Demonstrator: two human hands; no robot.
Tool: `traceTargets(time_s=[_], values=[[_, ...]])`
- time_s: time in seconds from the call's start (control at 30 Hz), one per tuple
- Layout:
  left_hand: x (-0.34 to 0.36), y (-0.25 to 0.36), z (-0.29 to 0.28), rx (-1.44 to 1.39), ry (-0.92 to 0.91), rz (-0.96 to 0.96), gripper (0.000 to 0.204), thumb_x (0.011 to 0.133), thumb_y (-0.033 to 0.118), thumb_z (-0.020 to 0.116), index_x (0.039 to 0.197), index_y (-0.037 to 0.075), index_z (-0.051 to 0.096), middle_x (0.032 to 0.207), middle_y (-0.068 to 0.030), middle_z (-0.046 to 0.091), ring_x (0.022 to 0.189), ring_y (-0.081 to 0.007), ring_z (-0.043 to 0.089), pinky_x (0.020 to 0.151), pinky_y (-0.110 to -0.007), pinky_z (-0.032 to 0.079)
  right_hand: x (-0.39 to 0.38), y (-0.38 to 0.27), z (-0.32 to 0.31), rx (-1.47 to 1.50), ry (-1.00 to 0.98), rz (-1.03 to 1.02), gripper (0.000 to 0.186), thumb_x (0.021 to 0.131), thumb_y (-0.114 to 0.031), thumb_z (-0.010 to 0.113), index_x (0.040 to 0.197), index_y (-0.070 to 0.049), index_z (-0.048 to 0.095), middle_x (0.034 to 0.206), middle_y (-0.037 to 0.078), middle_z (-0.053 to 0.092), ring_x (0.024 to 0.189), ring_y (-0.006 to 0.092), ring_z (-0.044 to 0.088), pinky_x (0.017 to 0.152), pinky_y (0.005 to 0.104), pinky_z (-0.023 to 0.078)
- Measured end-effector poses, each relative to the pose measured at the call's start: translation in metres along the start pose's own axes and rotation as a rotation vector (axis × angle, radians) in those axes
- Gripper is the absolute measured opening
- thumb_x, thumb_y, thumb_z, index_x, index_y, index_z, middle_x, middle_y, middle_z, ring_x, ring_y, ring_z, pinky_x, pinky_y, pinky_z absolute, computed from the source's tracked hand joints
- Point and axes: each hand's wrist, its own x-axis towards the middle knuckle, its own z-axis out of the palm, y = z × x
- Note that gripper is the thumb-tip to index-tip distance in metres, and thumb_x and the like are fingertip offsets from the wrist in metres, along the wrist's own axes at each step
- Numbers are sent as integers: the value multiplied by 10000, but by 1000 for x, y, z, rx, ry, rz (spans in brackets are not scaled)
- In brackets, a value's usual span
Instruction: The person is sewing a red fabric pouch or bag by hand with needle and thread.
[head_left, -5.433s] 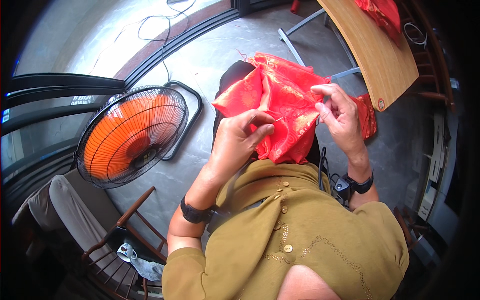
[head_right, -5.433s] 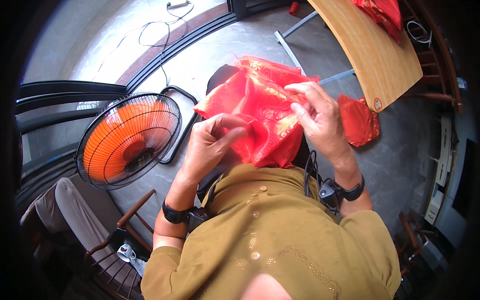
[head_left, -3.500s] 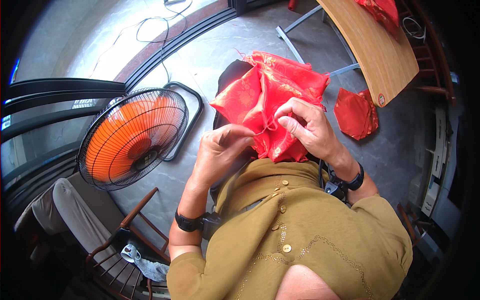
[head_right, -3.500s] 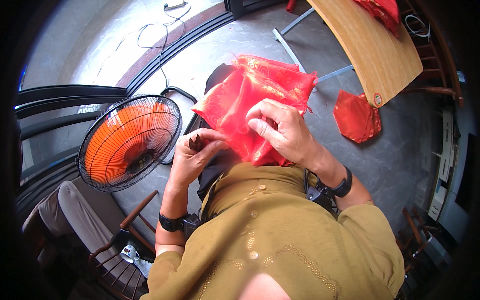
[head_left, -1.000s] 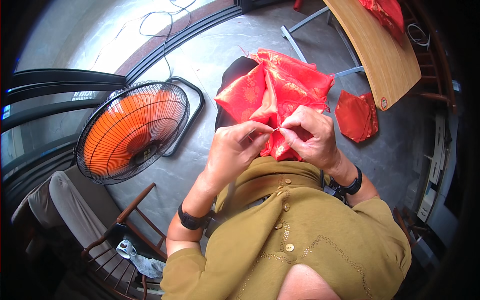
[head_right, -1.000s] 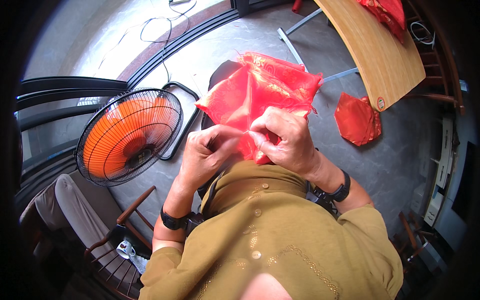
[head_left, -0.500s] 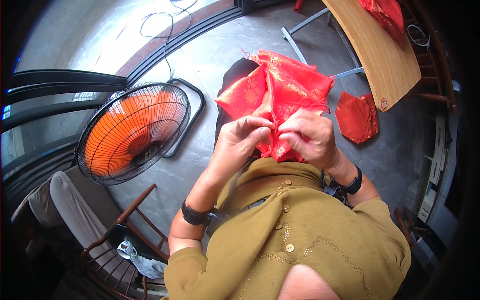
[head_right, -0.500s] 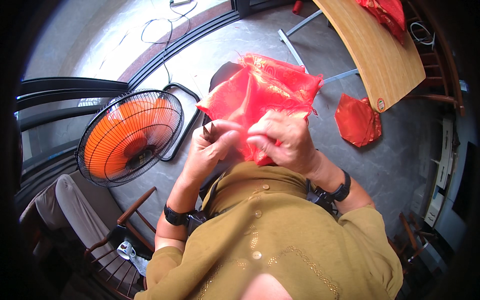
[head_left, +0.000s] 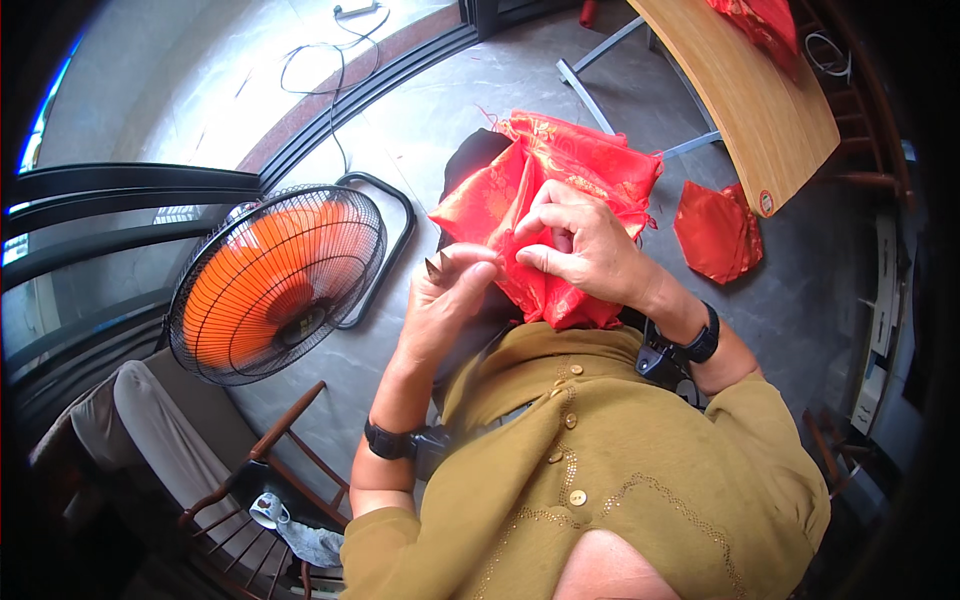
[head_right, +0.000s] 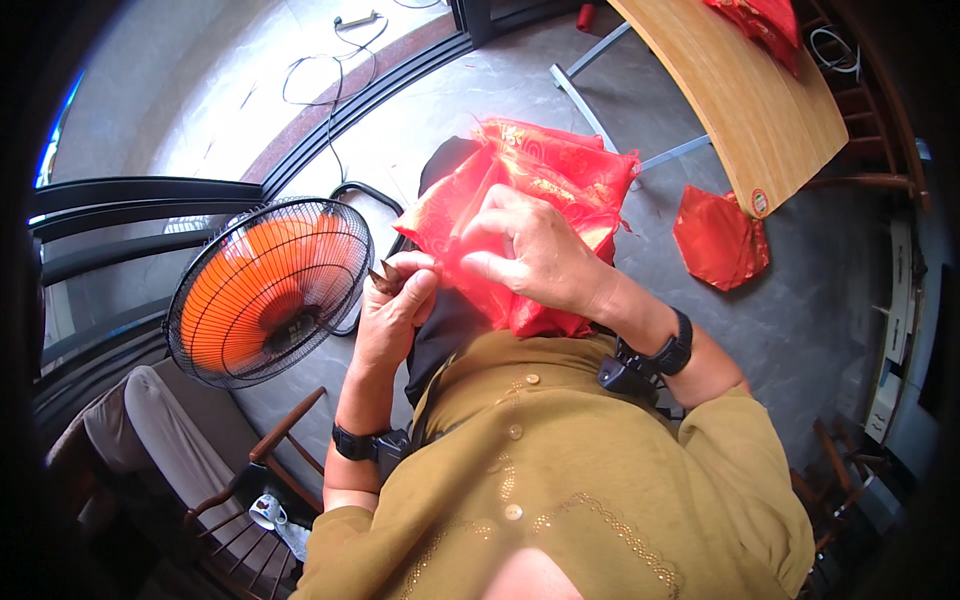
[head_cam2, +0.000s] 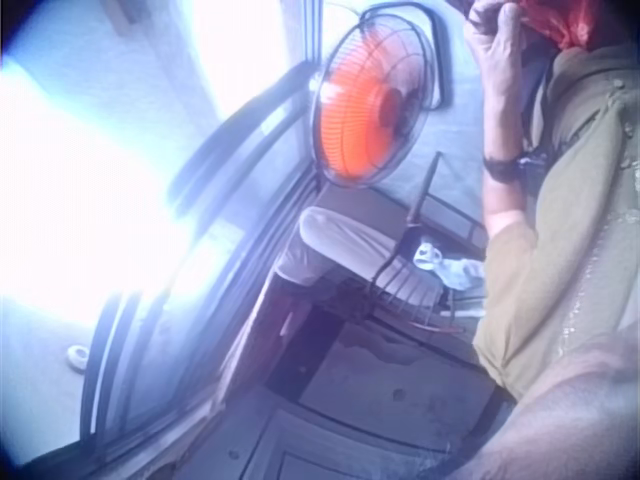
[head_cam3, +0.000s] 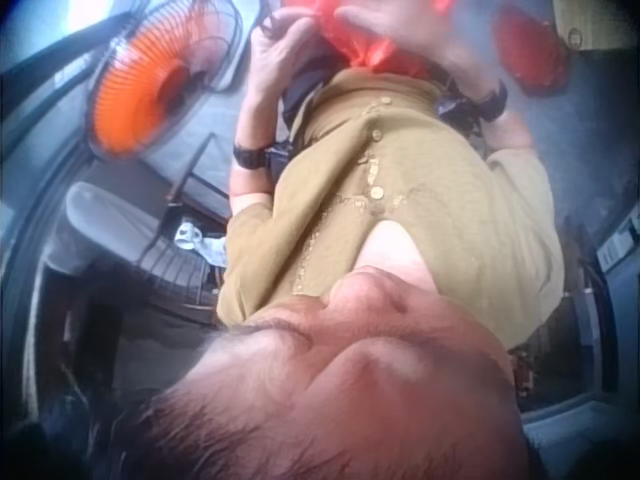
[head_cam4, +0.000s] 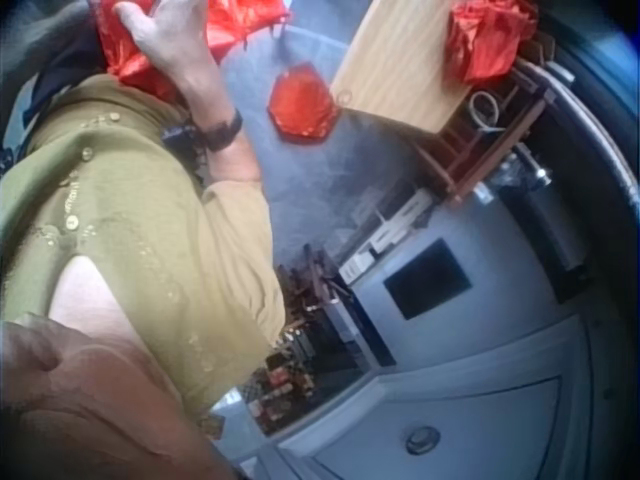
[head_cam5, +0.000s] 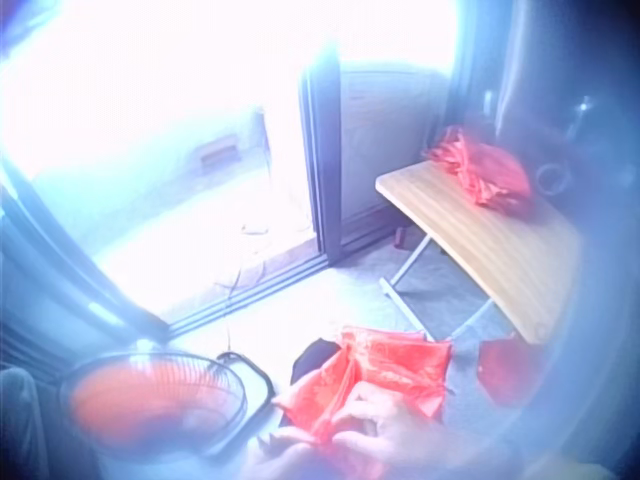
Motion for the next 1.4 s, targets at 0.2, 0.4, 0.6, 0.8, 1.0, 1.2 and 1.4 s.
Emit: traceTargets(time_s=[0.2,0.4,0.6,0.8,1.0,1.2,1.4], values=[[1,-4,-5,-72,-25,12,74,898,97,576,931,61,631,769,70,552,582,4,393,505,-168,299,-1,-1,-1,96,-25,39,80,807,-51,657,809,-31,580,817,1,510,583,50,442,540,207,379],[5,-2,-3,-27,-29,47,58,892,91,579,924,63,619,965,34,549,660,-3,421,558,-166,328,-7,-7,-9,435,-116,292,23,902,-50,546,898,-38,526,796,-3,544,603,31,483,546,177,402],[8,6,3,-80,-109,-37,105,913,114,546,984,74,613,923,29,549,641,-3,420,545,-164,328,-9,-18,-25,76,11,33,13,909,-39,521,898,-34,519,754,-6,538,629,28,454,554,186,382],[13,7,11,-107,-122,-88,161,956,209,485,1020,108,594,684,71,479,490,-4,300,445,-163,226,-12,-23,-24,209,-41,81,8,908,-40,518,901,-40,514,722,-11,519,617,33,446,546,194,378],[12,12,18,-283,-132,-158,144,958,224,482,1011,114,558,750,-7,596,458,-14,301,416,-168,232,-18,-27,-24,206,-61,117,58,889,-28,548,857,-28,500,674,4,480,643,70,467,594,237,410],[9,10,10,-355,-270,-160,121,931,164,532,1022,87,549,852,-64,645,628,-66,527,546,-196,393,-21,-44,-35,604,-145,251,74,921,-86,540,895,-38,491,697,-63,450,634,18,427,560,186,364],[5,18,14,-29,-259,-259,125,889,93,591,974,2,603,836,-61,642,791,-117,603,730,-253,481,-25,-45,-47,755,-220,295,79,919,-99,542,897,-45,489,676,-65,446,559,-1,377,479,159,284]])
